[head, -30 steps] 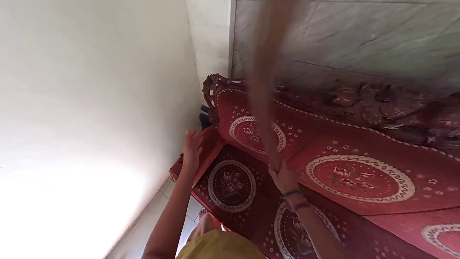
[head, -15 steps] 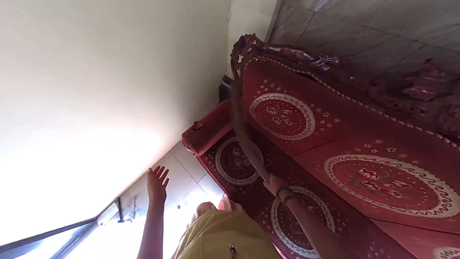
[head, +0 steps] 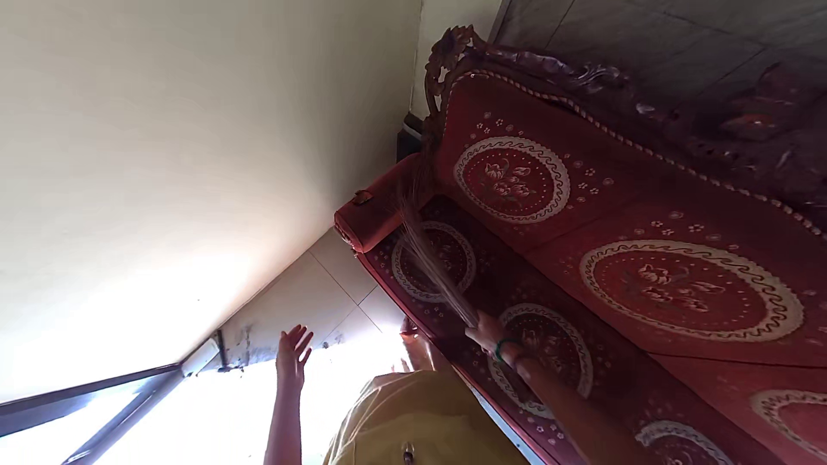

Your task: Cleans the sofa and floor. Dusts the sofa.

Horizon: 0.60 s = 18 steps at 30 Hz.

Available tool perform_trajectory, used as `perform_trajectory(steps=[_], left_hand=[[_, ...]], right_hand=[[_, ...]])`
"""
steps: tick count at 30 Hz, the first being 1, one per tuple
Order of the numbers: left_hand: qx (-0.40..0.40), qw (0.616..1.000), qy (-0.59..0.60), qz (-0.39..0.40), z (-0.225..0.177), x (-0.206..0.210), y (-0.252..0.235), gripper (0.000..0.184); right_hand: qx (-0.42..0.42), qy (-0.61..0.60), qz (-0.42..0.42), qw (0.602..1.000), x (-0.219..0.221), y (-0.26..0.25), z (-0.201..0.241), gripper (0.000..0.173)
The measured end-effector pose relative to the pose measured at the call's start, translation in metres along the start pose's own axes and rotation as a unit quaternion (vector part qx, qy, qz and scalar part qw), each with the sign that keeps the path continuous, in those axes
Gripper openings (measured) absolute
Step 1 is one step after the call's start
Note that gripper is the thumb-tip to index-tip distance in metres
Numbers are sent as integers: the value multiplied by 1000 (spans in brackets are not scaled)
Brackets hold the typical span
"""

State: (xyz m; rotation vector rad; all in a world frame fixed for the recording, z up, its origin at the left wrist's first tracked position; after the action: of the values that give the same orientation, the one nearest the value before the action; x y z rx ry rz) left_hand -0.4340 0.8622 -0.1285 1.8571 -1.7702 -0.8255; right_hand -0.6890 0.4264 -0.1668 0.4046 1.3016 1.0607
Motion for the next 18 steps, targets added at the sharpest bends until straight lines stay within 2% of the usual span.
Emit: perform_trajectory(steps=[4,6,8,10,12,14,16,18], left_hand=[[-68,994,-48,-66,73,-54,15,57],[-83,992,-68,-70,93,-66,27,52],[-88,992,-84,-41,106,-61,34,49],[-102,990,-101,5,117,-48,38,46],[-114,986,-114,43,125,-39,36,45],[-118,983,-131,56,137,-43,36,45],[-116,983,-142,31,152,-71,37,45],[-121,984,-133,-8,177,-103,43,46]], right_hand=[[-10,-6,-178,984,-37,64,-53,73],[15,-58,-213,975,-51,71,-57,75],[32,-163,-192,967,-41,53,-38,76],[19,-197,-124,972,-4,32,-16,68],[-14,-66,-33,997,37,30,2,68],[-75,92,47,992,67,56,8,70],[-133,169,52,975,84,89,-4,65],[-160,219,21,962,76,107,-29,62]])
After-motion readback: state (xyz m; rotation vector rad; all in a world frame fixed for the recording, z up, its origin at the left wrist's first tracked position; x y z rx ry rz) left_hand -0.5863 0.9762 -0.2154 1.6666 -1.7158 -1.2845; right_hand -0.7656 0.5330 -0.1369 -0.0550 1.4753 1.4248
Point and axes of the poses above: each hand's wrist, its own y-axis away from the middle knuckle, its own x-axis out of the palm, z = x × y, the point moved 5 cm from there along -y, towards the middle knuckle, and after that the axes turned 4 degrees about -y, right-handed, at the moved point
